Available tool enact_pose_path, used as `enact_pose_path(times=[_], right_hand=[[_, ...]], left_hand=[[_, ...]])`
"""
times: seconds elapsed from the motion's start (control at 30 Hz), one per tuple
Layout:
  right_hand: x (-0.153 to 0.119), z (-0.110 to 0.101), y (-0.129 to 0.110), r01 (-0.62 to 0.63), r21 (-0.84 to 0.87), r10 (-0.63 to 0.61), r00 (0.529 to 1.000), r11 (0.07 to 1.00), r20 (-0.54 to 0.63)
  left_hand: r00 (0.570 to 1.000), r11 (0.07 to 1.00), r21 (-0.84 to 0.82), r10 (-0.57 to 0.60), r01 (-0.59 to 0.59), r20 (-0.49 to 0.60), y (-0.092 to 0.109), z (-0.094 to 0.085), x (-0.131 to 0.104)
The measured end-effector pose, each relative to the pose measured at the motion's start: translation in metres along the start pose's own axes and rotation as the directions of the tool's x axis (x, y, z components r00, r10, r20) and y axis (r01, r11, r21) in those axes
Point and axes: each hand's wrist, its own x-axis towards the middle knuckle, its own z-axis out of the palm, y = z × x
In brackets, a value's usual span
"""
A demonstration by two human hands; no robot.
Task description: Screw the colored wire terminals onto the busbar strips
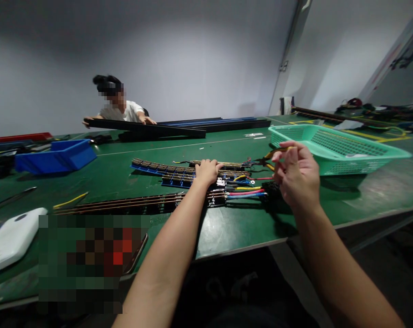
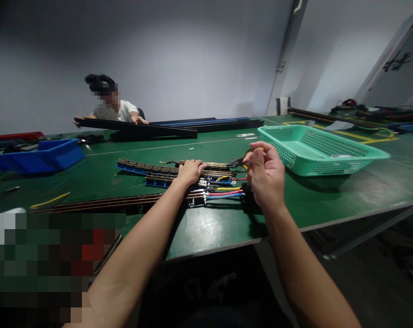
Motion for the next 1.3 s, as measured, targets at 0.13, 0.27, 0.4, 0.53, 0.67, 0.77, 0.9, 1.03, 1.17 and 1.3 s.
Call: enact_pose_path(times=[0.13, 0.27, 0.4, 0.53, 0.67, 0.77, 0.9, 1.03, 1.17, 1.3], right_hand=[[0.035, -0.001, 0.017, 0.031, -0.064, -0.029, 0.999, 0.997, 0.03], [0.055, -0.006, 0.049, -0.038, -0.106, 0.041, 0.999, 0.994, 0.026], [0.059, -0.012, 0.07, -0.124, -0.14, 0.13, 0.991, 0.982, 0.032], [0.054, -0.015, 0.074, -0.094, -0.322, 0.143, 0.981, 0.942, 0.131], [0.04, -0.012, 0.07, -0.025, -0.446, 0.189, 0.926, 0.895, 0.327], [0.032, -0.009, 0.067, 0.036, -0.504, 0.232, 0.857, 0.863, 0.459], [0.027, -0.006, 0.064, 0.028, -0.503, 0.243, 0.851, 0.864, 0.465], [0.03, -0.004, 0.068, -0.07, -0.416, 0.225, 0.914, 0.906, 0.337], [0.038, -0.008, 0.072, -0.18, -0.266, 0.218, 0.968, 0.947, 0.123], [0.037, -0.009, 0.068, -0.222, -0.119, 0.209, 0.971, 0.968, -0.115]], left_hand=[[1.0, 1.0, 0.011, -0.003, 0.003, 0.002, 0.001, 0.0, -0.001], [1.0, 1.0, 0.015, 0.01, -0.01, 0.011, 0.001, 0.0, -0.002], [1.0, 1.0, 0.02, 0.01, -0.01, 0.014, 0.002, 0.0, -0.002], [1.0, 0.999, 0.034, 0.0, -0.001, 0.005, 0.002, 0.0, -0.001], [1.0, 0.999, 0.033, 0.005, -0.006, 0.01, 0.0, -0.003, 0.0], [0.999, 0.999, 0.029, 0.02, -0.021, 0.051, -0.005, -0.007, 0.004], [0.996, 0.999, 0.009, 0.048, -0.049, 0.068, -0.013, -0.009, 0.009], [0.998, 0.999, 0.006, 0.051, -0.052, 0.037, -0.016, -0.007, 0.01], [0.999, 0.999, 0.027, 0.041, -0.041, 0.012, -0.014, -0.004, 0.006], [0.998, 0.998, 0.024, 0.058, -0.057, -0.018, -0.013, -0.002, 0.003]])
